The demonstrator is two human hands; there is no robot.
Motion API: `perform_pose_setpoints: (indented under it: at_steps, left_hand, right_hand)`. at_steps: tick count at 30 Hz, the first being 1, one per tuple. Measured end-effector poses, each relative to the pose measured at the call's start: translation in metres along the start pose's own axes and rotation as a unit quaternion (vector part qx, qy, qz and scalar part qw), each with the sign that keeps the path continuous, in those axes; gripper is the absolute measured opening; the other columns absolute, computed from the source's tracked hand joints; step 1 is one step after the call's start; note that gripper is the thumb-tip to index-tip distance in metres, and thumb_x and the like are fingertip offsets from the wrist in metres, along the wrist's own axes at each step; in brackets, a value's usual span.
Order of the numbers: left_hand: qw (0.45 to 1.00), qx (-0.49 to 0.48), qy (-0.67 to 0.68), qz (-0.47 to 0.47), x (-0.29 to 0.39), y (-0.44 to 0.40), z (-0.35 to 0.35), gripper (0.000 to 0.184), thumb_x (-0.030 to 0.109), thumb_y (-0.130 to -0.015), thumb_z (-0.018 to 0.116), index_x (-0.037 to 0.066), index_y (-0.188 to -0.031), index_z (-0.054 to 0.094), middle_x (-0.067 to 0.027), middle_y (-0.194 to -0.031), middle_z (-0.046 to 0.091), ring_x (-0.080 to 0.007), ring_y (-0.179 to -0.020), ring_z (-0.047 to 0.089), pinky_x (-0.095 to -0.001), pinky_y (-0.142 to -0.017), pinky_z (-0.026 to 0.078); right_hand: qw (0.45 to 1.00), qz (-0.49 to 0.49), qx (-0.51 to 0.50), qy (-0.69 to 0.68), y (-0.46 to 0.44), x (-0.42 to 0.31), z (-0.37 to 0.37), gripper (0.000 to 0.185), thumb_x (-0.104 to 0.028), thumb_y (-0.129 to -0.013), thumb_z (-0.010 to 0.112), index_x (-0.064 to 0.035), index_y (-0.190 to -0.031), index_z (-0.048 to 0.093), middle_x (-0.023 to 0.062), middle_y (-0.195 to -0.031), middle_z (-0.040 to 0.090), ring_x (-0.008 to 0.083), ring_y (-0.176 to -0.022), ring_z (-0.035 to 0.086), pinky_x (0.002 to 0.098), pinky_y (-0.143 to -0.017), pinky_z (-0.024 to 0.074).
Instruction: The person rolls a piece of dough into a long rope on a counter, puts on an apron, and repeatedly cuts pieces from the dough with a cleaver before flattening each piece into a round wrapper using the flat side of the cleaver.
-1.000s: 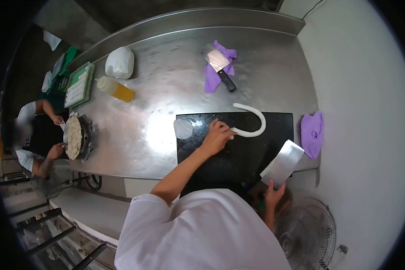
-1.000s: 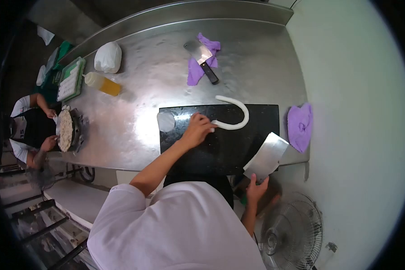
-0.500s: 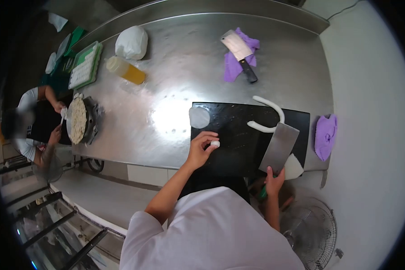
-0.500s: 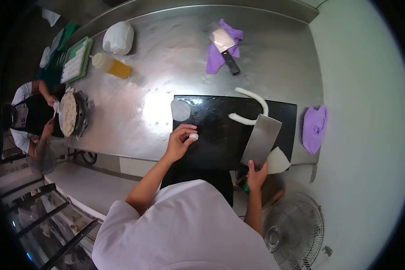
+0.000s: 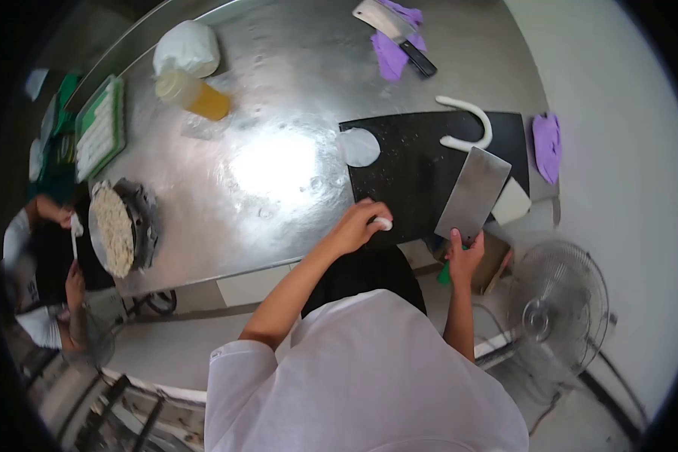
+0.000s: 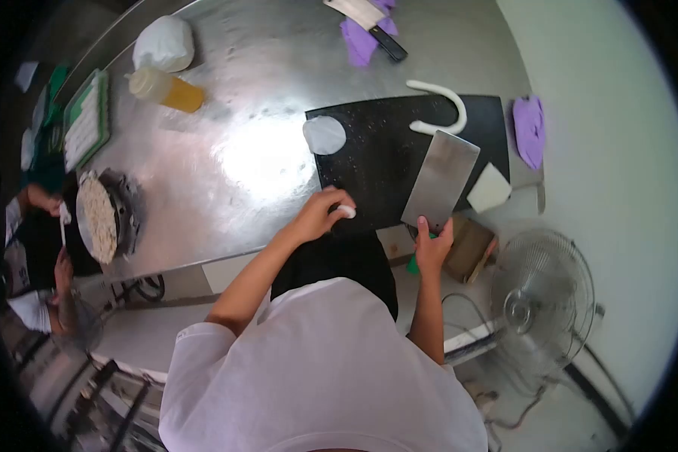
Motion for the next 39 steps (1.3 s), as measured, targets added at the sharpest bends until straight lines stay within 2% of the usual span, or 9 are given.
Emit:
perform_pose_setpoints:
  at_steps: [3, 9, 14, 19, 21, 24, 25, 28, 39]
  left_hand:
    - [0.966, -0.12, -0.138, 0.182, 0.003, -0.033, 0.011, 0.015, -0.001, -0.08, 0.074, 0.005, -0.094, 0.071, -0.0089, -0.096, 0.07, -0.0277, -0.102, 0.065, -0.0396, -0.087, 0.051]
    - [0.903, -0.311, -0.274, 0.114, -0.001, -0.095, 0.07, 0.036, 0.015, -0.07, 0.086, 0.014, -0.102, 0.071, -0.007, -0.095, 0.069, -0.029, -0.107, 0.063, -0.0431, -0.091, 0.05]
    - [0.751, -0.282, -0.595, 0.05, 0.023, -0.125, 0.114, 0.052, 0.021, -0.059, 0.092, 0.016, -0.107, 0.072, -0.0089, -0.112, 0.071, -0.0296, -0.112, 0.066, -0.0451, -0.091, 0.054]
    - [0.671, -0.333, -0.656, 0.091, 0.021, -0.143, 0.126, 0.045, 0.021, -0.065, 0.079, 0.005, -0.105, 0.068, -0.016, -0.11, 0.072, -0.0335, -0.093, 0.071, -0.0461, -0.084, 0.056]
    - [0.854, -0.328, -0.403, -0.038, 0.014, -0.171, 0.122, 0.04, 0.022, -0.069, 0.075, 0.004, -0.105, 0.069, -0.0154, -0.099, 0.073, -0.0317, -0.087, 0.071, -0.0429, -0.081, 0.056]
    - [0.922, -0.089, -0.375, 0.041, 0.019, -0.143, 0.158, 0.058, 0.034, -0.077, 0.071, 0.006, -0.127, 0.06, -0.0222, -0.137, 0.052, -0.0361, -0.125, 0.051, -0.0522, -0.104, 0.04]
    - [0.915, 0.054, -0.382, 0.116, 0.013, -0.13, 0.162, 0.069, 0.042, -0.08, 0.07, 0.007, -0.137, 0.054, -0.0243, -0.156, 0.036, -0.0402, -0.143, 0.036, -0.0571, -0.114, 0.03]
    - [0.838, 0.021, -0.521, 0.159, -0.009, -0.102, 0.162, 0.09, 0.057, -0.083, 0.065, 0.006, -0.152, 0.037, -0.0227, -0.166, 0.008, -0.0406, -0.153, 0.007, -0.0564, -0.121, 0.014]
    - [0.818, -0.081, -0.532, 0.204, -0.012, -0.102, 0.16, 0.079, 0.058, -0.084, 0.062, 0.003, -0.139, 0.052, -0.0227, -0.164, 0.021, -0.0381, -0.151, 0.02, -0.0567, -0.118, 0.02]
  right_hand:
    - [0.999, 0.008, 0.052, 0.006, 0.045, 0.009, -0.009, 0.031, -0.017, -0.092, 0.074, -0.0025, -0.112, 0.056, 0.0018, -0.07, 0.058, 0.0071, -0.049, 0.05, 0.0253, -0.042, 0.041]
    - [0.985, 0.061, 0.159, 0.009, 0.143, 0.054, -0.036, 0.029, -0.015, -0.092, 0.073, -0.0031, -0.111, 0.054, 0.0006, -0.068, 0.056, 0.0082, -0.047, 0.048, 0.0259, -0.042, 0.0397]
    - [0.962, 0.103, 0.254, -0.007, 0.201, 0.072, -0.031, 0.028, -0.017, -0.092, 0.074, -0.0035, -0.106, 0.054, 0.0016, -0.066, 0.056, 0.0092, -0.047, 0.05, 0.0271, -0.043, 0.0401]
    - [0.951, 0.022, 0.291, 0.099, 0.19, 0.1, -0.033, 0.034, -0.024, -0.094, 0.073, -0.0005, -0.115, 0.059, 0.0066, -0.09, 0.066, 0.0108, -0.07, 0.062, 0.0287, -0.061, 0.0486]
    - [0.959, 0.058, 0.276, 0.038, 0.183, 0.102, -0.038, 0.033, -0.023, -0.095, 0.071, -0.0004, -0.116, 0.059, 0.0057, -0.089, 0.065, 0.0106, -0.072, 0.061, 0.0284, -0.063, 0.0484]
    - [0.963, 0.066, 0.251, -0.066, 0.16, 0.107, -0.05, 0.031, -0.022, -0.097, 0.069, -0.0006, -0.116, 0.058, 0.0041, -0.087, 0.062, 0.01, -0.068, 0.059, 0.0272, -0.062, 0.047]
    - [0.96, 0.052, 0.249, -0.115, 0.151, 0.107, -0.054, 0.029, -0.022, -0.098, 0.067, -0.001, -0.116, 0.058, 0.0035, -0.086, 0.061, 0.0095, -0.063, 0.057, 0.0262, -0.058, 0.0459]
    - [0.941, 0.065, 0.222, -0.245, 0.123, 0.091, -0.072, 0.027, -0.024, -0.099, 0.065, -0.0021, -0.113, 0.058, 0.0015, -0.083, 0.059, 0.0074, -0.055, 0.05, 0.0246, -0.05, 0.0417]
    - [0.964, -0.05, 0.183, -0.187, -0.011, 0.033, -0.137, 0.023, -0.027, -0.104, 0.055, -0.0045, -0.107, 0.056, -0.0001, -0.078, 0.053, 0.0057, -0.05, 0.045, 0.0227, -0.041, 0.0374]
Point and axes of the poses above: each hand's wrist, its own y-axis away from the middle knuckle, its own z-axis out of the palm, x = y × z, the point moved 2 cm from there along -y, towards the middle knuckle
